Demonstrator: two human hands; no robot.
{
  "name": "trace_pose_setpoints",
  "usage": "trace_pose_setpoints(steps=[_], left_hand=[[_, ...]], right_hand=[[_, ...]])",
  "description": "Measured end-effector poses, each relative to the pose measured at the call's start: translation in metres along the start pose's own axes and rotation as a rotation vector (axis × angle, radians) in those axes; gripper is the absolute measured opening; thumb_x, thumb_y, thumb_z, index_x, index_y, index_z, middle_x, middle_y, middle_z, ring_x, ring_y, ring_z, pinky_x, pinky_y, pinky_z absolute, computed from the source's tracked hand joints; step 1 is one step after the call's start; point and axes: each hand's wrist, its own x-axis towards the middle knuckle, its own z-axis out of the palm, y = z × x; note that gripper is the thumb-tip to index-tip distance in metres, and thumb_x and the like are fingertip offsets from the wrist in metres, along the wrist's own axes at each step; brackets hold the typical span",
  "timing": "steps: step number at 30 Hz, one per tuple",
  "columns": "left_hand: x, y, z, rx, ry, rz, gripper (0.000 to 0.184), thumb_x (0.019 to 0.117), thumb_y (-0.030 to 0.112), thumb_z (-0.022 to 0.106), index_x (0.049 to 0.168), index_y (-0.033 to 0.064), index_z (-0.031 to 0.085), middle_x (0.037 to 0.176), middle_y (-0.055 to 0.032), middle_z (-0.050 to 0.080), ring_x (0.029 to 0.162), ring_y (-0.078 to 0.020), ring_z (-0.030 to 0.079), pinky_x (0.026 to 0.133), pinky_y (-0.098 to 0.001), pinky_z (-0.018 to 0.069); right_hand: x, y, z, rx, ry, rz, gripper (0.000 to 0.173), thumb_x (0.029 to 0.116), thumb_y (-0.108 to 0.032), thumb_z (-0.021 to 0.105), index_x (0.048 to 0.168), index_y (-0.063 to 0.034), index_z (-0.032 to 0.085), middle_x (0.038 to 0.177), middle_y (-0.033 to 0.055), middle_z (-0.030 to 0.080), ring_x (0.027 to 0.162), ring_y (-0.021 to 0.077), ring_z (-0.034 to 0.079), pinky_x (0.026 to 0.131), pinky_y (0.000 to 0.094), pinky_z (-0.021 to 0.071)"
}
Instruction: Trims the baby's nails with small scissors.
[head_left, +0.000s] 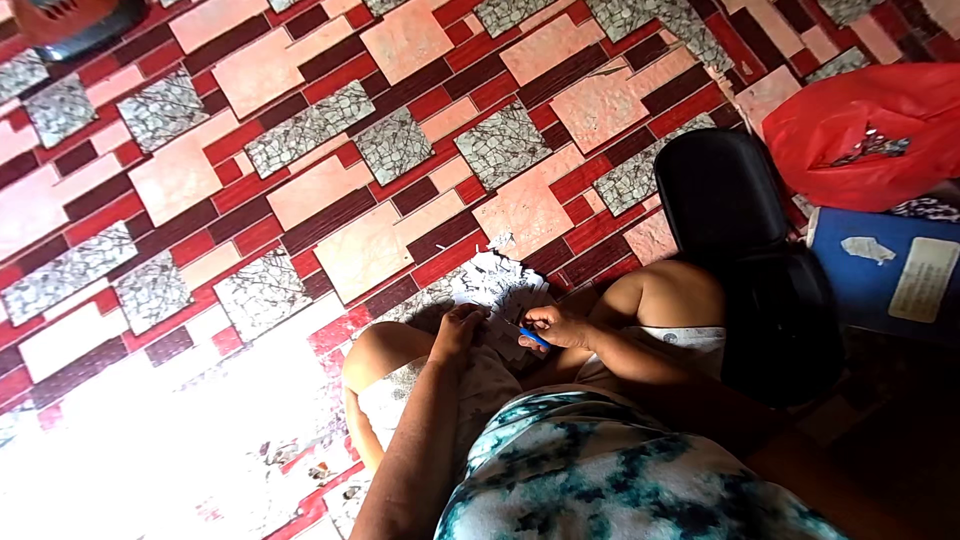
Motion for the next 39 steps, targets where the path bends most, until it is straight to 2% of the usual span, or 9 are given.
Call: trace_pose_setpoints(steps=[3,7,20,34,39], left_hand=[[0.0,-0.0002,0.0007,0.007,-0.004,-0.004,0.015,0.107,0.006,0.05,0.1,-0.0027,0.06,0.068,-0.0047,0.065,0.05,-0.0069,0.057,0.047,-0.0184,0.0474],[0.0001,0.0003,0.001,0.007,-0.009,-0.015,0.016,0.1074,0.007,0.051,0.1,-0.0026,0.06,0.068,-0.005,0.065,0.05,-0.0072,0.058,0.047,-0.0185,0.048],[-0.001,0.0003,0.001,0.027,-0.048,-0.003,0.017,0.1069,0.008,0.052,0.098,-0.0018,0.062,0.067,-0.0044,0.065,0.05,-0.0065,0.057,0.047,-0.0183,0.0474],[-0.001,0.0018,0.0011,0.016,-0.058,-0.009,0.015,0.1061,0.006,0.053,0.1,-0.0031,0.062,0.067,-0.0046,0.065,0.049,-0.0069,0.057,0.047,-0.0183,0.0474],[0.0011,0.0011,0.0008,0.021,-0.058,0.017,0.014,0.1067,0.008,0.052,0.104,-0.0028,0.061,0.069,-0.003,0.064,0.05,-0.0061,0.055,0.047,-0.0183,0.0456]], right_hand=[[0.0004,0.0004,0.0008,-0.021,0.017,0.014,0.03,0.099,-0.02,0.068,0.115,0.0043,0.062,0.082,0.0026,0.062,0.067,0.0024,0.057,0.065,0.0187,0.0496],[0.0018,0.0027,0.0014,0.021,0.031,-0.013,0.024,0.0999,-0.017,0.066,0.111,0.0039,0.063,0.078,0.0003,0.063,0.064,0.0004,0.057,0.062,0.0167,0.049],[0.0007,0.0017,0.002,0.051,0.033,-0.022,0.023,0.1004,-0.014,0.065,0.112,0.0053,0.063,0.077,-0.0002,0.064,0.064,0.0002,0.058,0.062,0.0166,0.0497],[-0.0001,0.0035,-0.0006,0.072,0.066,-0.034,0.022,0.0973,-0.014,0.07,0.108,0.0044,0.065,0.077,0.0001,0.065,0.061,0.0001,0.059,0.06,0.0158,0.0508],[0.0014,0.005,-0.0002,0.119,0.093,-0.006,0.021,0.0968,-0.013,0.069,0.11,0.002,0.063,0.078,-0.0011,0.066,0.061,0.0023,0.061,0.059,0.0185,0.0533]])
